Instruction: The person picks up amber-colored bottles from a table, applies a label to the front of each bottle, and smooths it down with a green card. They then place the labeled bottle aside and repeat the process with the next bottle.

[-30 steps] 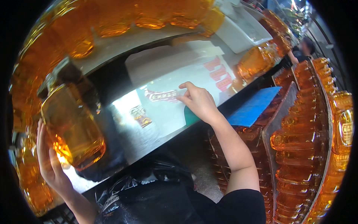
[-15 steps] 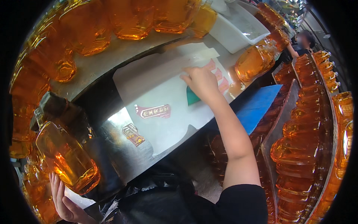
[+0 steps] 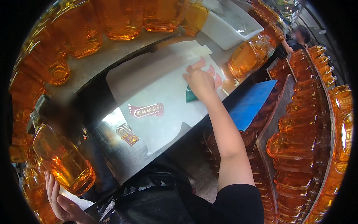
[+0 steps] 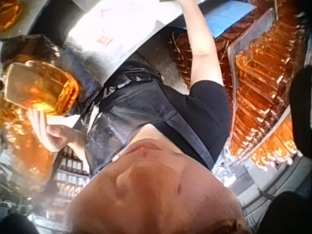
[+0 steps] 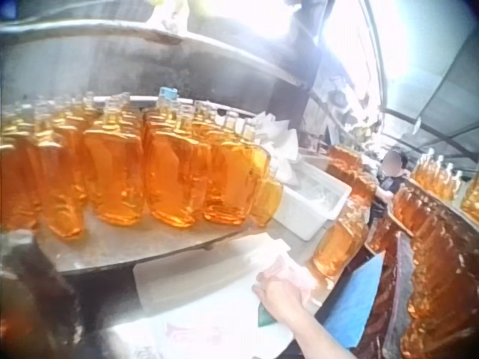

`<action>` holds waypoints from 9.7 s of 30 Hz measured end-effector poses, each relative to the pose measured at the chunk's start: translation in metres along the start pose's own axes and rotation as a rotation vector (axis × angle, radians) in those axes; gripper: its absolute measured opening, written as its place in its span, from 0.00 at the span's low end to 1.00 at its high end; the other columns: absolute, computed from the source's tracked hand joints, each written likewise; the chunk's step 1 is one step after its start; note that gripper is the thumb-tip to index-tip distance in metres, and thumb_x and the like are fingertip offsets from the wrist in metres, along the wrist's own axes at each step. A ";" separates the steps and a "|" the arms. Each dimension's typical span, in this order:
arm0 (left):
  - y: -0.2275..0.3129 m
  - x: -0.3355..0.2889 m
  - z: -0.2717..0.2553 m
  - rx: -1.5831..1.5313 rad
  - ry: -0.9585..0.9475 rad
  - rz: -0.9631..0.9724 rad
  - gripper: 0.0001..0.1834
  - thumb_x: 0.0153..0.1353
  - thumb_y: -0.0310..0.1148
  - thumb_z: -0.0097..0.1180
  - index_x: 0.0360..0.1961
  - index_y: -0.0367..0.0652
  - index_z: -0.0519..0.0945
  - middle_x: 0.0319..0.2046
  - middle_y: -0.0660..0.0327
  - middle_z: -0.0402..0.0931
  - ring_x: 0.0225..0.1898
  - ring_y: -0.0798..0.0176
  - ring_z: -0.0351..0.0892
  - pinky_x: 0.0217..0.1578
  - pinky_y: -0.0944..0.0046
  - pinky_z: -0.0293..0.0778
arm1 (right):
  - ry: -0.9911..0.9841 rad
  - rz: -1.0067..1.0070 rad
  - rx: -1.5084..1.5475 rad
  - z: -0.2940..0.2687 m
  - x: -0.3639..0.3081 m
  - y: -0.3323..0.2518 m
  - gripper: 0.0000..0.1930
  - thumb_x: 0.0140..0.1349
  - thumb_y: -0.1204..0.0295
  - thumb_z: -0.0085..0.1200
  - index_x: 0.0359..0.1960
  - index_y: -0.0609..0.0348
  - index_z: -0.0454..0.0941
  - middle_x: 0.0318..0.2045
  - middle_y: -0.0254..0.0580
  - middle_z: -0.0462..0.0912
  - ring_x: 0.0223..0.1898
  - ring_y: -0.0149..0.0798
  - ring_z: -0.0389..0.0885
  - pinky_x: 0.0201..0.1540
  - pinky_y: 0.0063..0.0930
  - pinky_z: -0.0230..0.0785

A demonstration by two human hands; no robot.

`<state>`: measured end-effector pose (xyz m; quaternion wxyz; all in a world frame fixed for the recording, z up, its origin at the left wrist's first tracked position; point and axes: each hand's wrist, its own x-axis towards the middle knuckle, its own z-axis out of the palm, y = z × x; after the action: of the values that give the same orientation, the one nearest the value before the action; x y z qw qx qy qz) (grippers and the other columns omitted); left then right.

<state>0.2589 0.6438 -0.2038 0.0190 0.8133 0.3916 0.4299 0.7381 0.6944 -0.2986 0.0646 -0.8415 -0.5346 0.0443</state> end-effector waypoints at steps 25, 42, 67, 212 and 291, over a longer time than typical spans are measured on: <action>-0.008 -0.031 -0.002 -0.059 -0.177 -0.382 0.61 0.36 0.26 0.77 0.72 0.37 0.54 0.72 0.37 0.42 0.73 0.38 0.48 0.70 0.50 0.53 | 0.031 -0.311 0.579 -0.098 -0.134 -0.107 0.05 0.62 0.81 0.57 0.35 0.69 0.85 0.29 0.38 0.84 0.36 0.27 0.78 0.39 0.22 0.68; -0.032 0.008 -0.015 -0.236 -0.225 -0.289 0.37 0.53 0.33 0.64 0.66 0.42 0.70 0.70 0.47 0.49 0.71 0.46 0.53 0.69 0.48 0.53 | 0.199 -1.319 0.128 -0.112 -0.140 -0.268 0.17 0.53 0.62 0.65 0.41 0.59 0.85 0.29 0.37 0.82 0.27 0.33 0.78 0.24 0.24 0.68; -0.039 0.016 0.006 -0.262 -0.183 -0.412 0.46 0.45 0.47 0.64 0.69 0.49 0.67 0.71 0.48 0.52 0.72 0.46 0.54 0.67 0.47 0.59 | -0.046 -1.031 0.082 -0.100 -0.113 -0.273 0.42 0.49 0.40 0.58 0.68 0.37 0.68 0.18 0.38 0.69 0.20 0.38 0.69 0.28 0.33 0.65; -0.148 -0.120 -0.101 0.555 0.559 -0.476 0.27 0.51 0.38 0.72 0.47 0.38 0.74 0.40 0.58 0.75 0.42 0.61 0.77 0.43 0.61 0.75 | 0.257 0.070 1.488 -0.076 -0.141 -0.045 0.14 0.74 0.63 0.44 0.45 0.61 0.76 0.27 0.33 0.75 0.31 0.26 0.74 0.35 0.22 0.68; -0.041 0.015 0.009 -0.230 -0.206 -0.392 0.46 0.45 0.48 0.67 0.69 0.53 0.68 0.72 0.51 0.51 0.72 0.48 0.55 0.66 0.45 0.61 | 0.028 -1.055 0.073 -0.093 -0.113 -0.268 0.40 0.52 0.40 0.54 0.68 0.36 0.68 0.18 0.36 0.59 0.20 0.38 0.64 0.26 0.34 0.62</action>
<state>0.2452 0.6848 -0.2142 0.2343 0.7539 0.4863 0.3745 0.4641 0.6986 -0.1640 0.1143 -0.4558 -0.8826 0.0130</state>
